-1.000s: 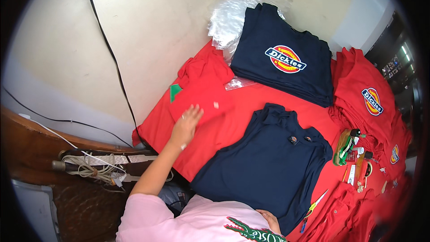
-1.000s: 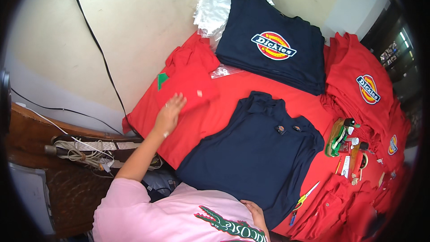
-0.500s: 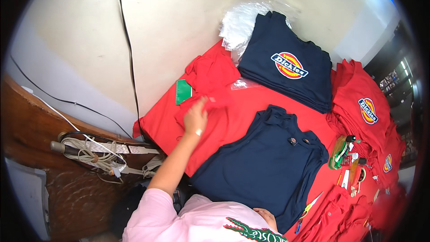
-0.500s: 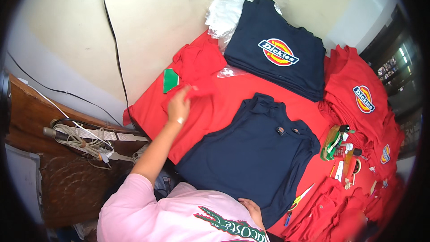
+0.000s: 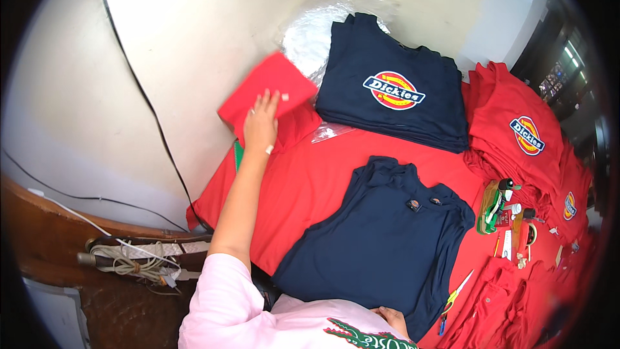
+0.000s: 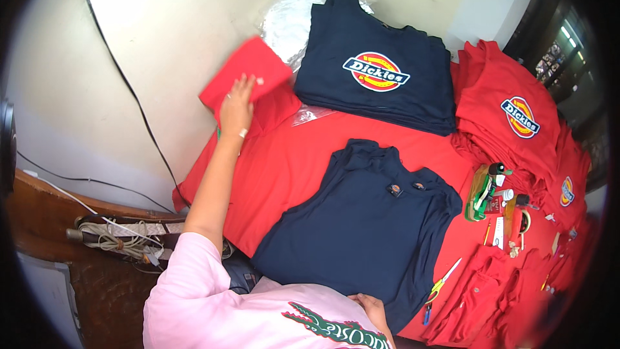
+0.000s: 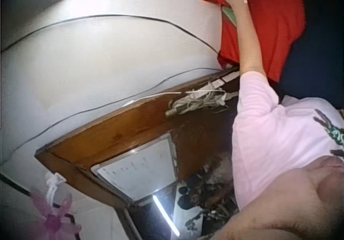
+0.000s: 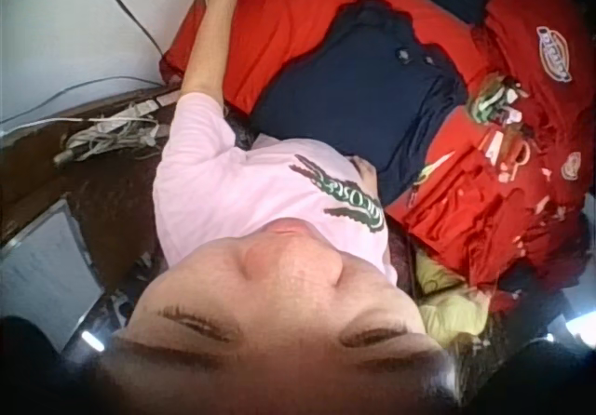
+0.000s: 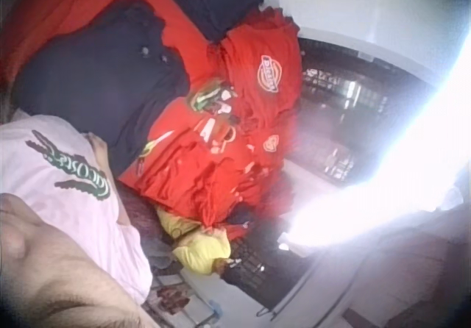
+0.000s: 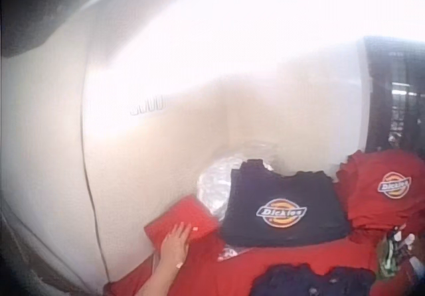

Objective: The person picks up red and navy tank tops from a table, smooths them out, and uses a small tool to trim loose threads from the seams before stacking them.

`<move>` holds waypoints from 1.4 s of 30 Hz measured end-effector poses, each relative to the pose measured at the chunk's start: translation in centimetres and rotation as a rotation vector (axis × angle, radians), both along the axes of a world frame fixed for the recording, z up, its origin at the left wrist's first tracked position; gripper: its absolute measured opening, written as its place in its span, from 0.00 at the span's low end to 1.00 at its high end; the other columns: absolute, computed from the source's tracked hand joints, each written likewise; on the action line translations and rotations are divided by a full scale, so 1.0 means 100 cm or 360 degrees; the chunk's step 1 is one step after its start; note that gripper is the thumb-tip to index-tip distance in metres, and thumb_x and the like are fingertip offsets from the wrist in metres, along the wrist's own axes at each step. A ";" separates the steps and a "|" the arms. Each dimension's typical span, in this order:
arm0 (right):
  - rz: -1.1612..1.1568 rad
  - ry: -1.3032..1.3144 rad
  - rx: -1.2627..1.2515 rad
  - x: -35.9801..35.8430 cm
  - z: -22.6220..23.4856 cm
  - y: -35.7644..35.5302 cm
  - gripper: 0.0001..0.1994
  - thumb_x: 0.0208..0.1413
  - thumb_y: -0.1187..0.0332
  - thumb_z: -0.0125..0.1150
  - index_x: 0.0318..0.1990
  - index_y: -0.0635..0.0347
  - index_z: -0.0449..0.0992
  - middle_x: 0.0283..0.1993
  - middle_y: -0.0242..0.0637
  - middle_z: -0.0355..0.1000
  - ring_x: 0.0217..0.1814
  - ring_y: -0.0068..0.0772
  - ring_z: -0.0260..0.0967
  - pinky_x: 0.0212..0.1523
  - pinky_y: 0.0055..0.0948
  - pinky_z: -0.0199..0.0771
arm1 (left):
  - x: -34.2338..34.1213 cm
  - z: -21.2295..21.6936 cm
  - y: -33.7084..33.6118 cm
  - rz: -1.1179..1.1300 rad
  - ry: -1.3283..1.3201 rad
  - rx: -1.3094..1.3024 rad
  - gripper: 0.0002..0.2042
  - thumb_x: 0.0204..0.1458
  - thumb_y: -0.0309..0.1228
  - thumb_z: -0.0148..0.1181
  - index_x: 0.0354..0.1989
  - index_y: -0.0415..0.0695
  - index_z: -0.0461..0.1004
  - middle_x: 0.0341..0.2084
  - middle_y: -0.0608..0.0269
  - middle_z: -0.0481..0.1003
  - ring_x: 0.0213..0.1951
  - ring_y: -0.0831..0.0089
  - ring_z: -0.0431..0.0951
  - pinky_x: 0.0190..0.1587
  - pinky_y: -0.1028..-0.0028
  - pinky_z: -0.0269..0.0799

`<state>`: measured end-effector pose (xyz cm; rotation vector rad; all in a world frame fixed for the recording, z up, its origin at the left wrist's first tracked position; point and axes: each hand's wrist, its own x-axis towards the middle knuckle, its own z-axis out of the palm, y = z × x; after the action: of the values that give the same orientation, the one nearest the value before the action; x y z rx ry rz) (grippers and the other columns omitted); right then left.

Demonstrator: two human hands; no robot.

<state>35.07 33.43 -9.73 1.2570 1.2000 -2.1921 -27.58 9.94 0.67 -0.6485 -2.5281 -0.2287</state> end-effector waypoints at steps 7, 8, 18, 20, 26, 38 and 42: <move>-0.0054 -0.0093 0.0151 0.007 -0.007 -0.003 0.20 0.75 0.65 0.56 0.46 0.80 0.85 0.40 0.50 0.85 0.37 0.32 0.83 0.43 0.28 0.82 | 0.008 -0.118 0.049 0.0293 -0.0412 -0.0310 0.39 0.67 0.47 0.61 0.84 0.76 0.48 0.83 0.42 0.44 0.79 0.27 0.48 0.73 0.23 0.49; -0.0026 -0.0118 0.0149 0.006 -0.014 -0.002 0.20 0.74 0.64 0.57 0.46 0.79 0.85 0.40 0.50 0.85 0.37 0.32 0.83 0.43 0.28 0.82 | -0.001 -0.124 0.052 0.0403 -0.0406 -0.0297 0.38 0.67 0.47 0.60 0.84 0.75 0.48 0.83 0.43 0.43 0.79 0.25 0.48 0.72 0.22 0.49; 0.0392 0.0610 -0.0178 -0.042 0.063 0.003 0.31 0.77 0.49 0.49 0.73 0.67 0.72 0.78 0.51 0.66 0.86 0.44 0.52 0.84 0.41 0.45 | -0.075 -0.116 0.098 0.0667 -0.0724 -0.0218 0.39 0.67 0.48 0.58 0.85 0.68 0.47 0.84 0.44 0.41 0.76 0.15 0.45 0.71 0.18 0.44; 0.0615 0.1099 -0.0219 -0.070 0.072 0.005 0.33 0.77 0.46 0.46 0.73 0.66 0.72 0.80 0.52 0.63 0.89 0.46 0.45 0.85 0.44 0.38 | -0.068 -0.108 0.100 0.0509 -0.0767 -0.0119 0.39 0.66 0.46 0.59 0.84 0.62 0.50 0.84 0.43 0.43 0.78 0.19 0.45 0.73 0.22 0.43; 0.0361 0.0940 0.0246 -0.123 0.099 0.025 0.17 0.75 0.60 0.60 0.62 0.61 0.83 0.62 0.40 0.81 0.66 0.37 0.77 0.70 0.36 0.72 | 0.108 -0.069 0.138 -0.0646 -0.0346 0.0672 0.28 0.58 0.20 0.51 0.70 0.42 0.70 0.76 0.46 0.61 0.78 0.41 0.56 0.80 0.41 0.44; 0.1608 0.0713 0.2551 -0.054 0.014 0.090 0.37 0.69 0.49 0.60 0.81 0.50 0.59 0.86 0.50 0.50 0.87 0.51 0.49 0.83 0.55 0.50 | 0.277 -0.109 0.192 -0.2056 -0.0630 -0.0402 0.42 0.58 0.61 0.63 0.78 0.55 0.64 0.81 0.58 0.55 0.81 0.48 0.51 0.79 0.38 0.47; 0.1002 0.0452 0.2925 -0.103 0.019 0.149 0.37 0.70 0.48 0.58 0.81 0.48 0.59 0.86 0.47 0.50 0.87 0.52 0.48 0.82 0.59 0.49 | 0.196 -0.096 0.229 -0.1489 -0.0587 -0.0372 0.39 0.65 0.57 0.58 0.80 0.51 0.60 0.82 0.53 0.53 0.81 0.45 0.49 0.81 0.44 0.43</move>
<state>24.81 48.34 -7.79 0.5813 3.2595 -0.3605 -8.01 32.83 -8.92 -2.0129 -2.3906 -0.3993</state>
